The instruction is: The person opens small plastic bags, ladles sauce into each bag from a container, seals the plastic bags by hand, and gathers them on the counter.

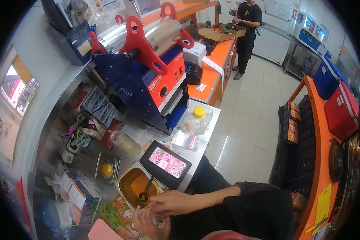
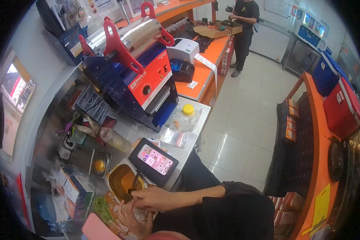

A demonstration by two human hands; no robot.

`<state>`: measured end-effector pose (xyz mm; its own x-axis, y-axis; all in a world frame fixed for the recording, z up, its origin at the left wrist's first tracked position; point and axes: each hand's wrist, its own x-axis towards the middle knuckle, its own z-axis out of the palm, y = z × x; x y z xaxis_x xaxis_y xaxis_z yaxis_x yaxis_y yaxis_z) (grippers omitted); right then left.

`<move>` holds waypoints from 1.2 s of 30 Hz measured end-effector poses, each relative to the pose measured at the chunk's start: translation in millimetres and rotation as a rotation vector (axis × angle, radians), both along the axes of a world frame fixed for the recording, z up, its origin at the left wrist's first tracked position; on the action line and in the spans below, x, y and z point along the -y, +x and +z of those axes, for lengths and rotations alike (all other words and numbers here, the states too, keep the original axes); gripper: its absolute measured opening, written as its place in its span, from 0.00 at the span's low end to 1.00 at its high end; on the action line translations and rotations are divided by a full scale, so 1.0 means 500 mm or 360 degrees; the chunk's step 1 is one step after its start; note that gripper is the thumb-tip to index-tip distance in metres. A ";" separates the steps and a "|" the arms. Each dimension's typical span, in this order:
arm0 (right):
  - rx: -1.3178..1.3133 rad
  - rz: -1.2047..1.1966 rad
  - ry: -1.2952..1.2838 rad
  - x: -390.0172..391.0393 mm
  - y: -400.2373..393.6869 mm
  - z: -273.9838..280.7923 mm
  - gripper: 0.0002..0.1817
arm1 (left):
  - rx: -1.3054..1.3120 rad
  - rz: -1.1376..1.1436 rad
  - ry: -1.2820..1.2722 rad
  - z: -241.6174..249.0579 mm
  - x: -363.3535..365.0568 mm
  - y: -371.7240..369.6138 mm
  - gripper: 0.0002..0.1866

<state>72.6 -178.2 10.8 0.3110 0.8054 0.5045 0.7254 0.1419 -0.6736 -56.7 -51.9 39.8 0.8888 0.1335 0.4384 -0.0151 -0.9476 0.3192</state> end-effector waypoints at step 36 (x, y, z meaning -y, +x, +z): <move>-0.0063 0.0059 0.0053 -0.002 -0.001 -0.012 0.15 | 0.0076 -0.0058 -0.0112 0.010 0.003 -0.002 0.29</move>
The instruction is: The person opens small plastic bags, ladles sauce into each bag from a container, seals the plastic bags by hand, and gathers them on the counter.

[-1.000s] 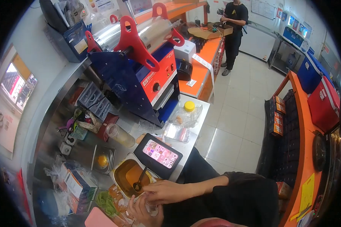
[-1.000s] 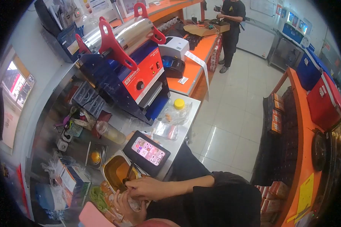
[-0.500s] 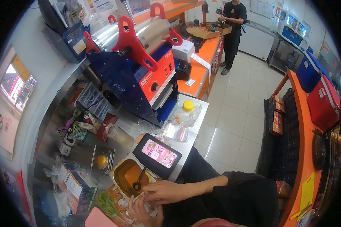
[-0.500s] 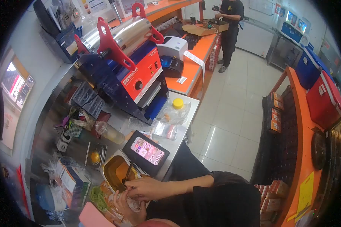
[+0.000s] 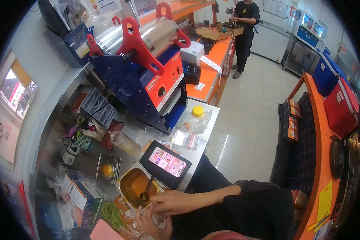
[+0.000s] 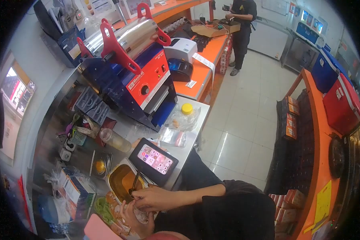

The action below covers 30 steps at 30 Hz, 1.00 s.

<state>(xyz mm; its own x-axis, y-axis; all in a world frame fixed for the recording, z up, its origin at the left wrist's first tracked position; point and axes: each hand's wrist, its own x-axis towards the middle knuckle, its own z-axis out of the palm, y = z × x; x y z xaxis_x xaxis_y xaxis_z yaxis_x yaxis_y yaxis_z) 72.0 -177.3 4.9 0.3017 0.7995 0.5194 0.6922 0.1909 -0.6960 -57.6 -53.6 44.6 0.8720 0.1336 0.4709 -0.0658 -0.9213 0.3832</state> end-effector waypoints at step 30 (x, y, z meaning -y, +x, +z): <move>-0.0496 -0.1898 0.1153 0.321 0.306 0.179 0.24 | 0.0145 0.0194 -0.0315 -0.045 -0.039 -0.045 0.37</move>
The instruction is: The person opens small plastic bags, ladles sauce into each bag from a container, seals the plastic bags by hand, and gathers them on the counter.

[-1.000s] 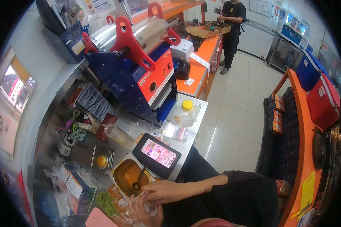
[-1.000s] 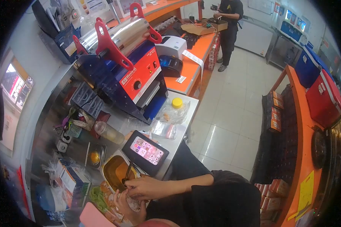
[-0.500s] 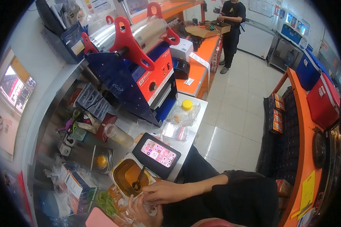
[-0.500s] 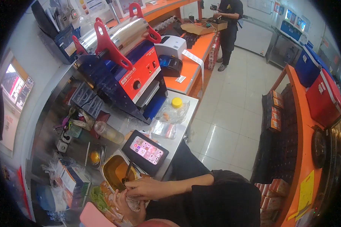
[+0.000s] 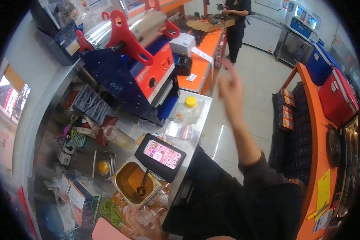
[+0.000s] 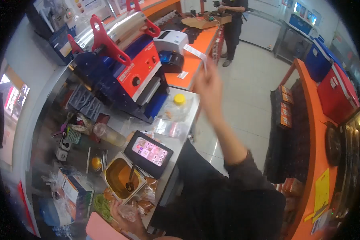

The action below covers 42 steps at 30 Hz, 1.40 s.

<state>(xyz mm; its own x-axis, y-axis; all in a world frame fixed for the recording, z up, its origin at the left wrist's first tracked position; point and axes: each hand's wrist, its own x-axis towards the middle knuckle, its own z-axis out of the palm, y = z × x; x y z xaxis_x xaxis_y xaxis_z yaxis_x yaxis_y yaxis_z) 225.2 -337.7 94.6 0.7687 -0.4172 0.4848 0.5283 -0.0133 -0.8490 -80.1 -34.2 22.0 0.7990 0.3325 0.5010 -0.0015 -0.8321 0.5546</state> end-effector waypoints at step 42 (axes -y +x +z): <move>-0.0796 0.0909 -0.2495 0.112 -0.012 0.073 0.25 | 0.0434 0.0559 -0.1300 -0.021 -0.117 -0.054 0.40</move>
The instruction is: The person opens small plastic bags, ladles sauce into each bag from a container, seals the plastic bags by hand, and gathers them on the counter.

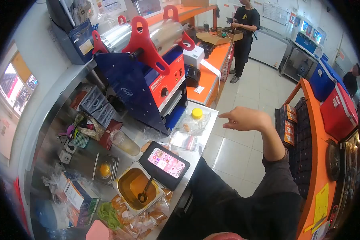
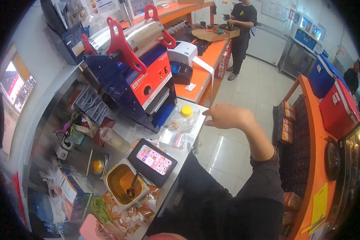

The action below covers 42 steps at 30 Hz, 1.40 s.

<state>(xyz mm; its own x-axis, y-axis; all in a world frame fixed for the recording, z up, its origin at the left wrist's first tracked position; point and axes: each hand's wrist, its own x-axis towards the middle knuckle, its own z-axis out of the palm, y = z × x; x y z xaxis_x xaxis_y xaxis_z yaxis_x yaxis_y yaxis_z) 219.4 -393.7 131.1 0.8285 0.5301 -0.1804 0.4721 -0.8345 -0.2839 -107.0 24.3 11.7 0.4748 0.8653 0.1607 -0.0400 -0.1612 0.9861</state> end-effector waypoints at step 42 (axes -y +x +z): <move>-0.0657 0.0273 0.0716 -0.262 -0.153 -0.236 0.28 | 0.0142 -0.0018 -0.0342 -0.026 0.006 -0.012 0.39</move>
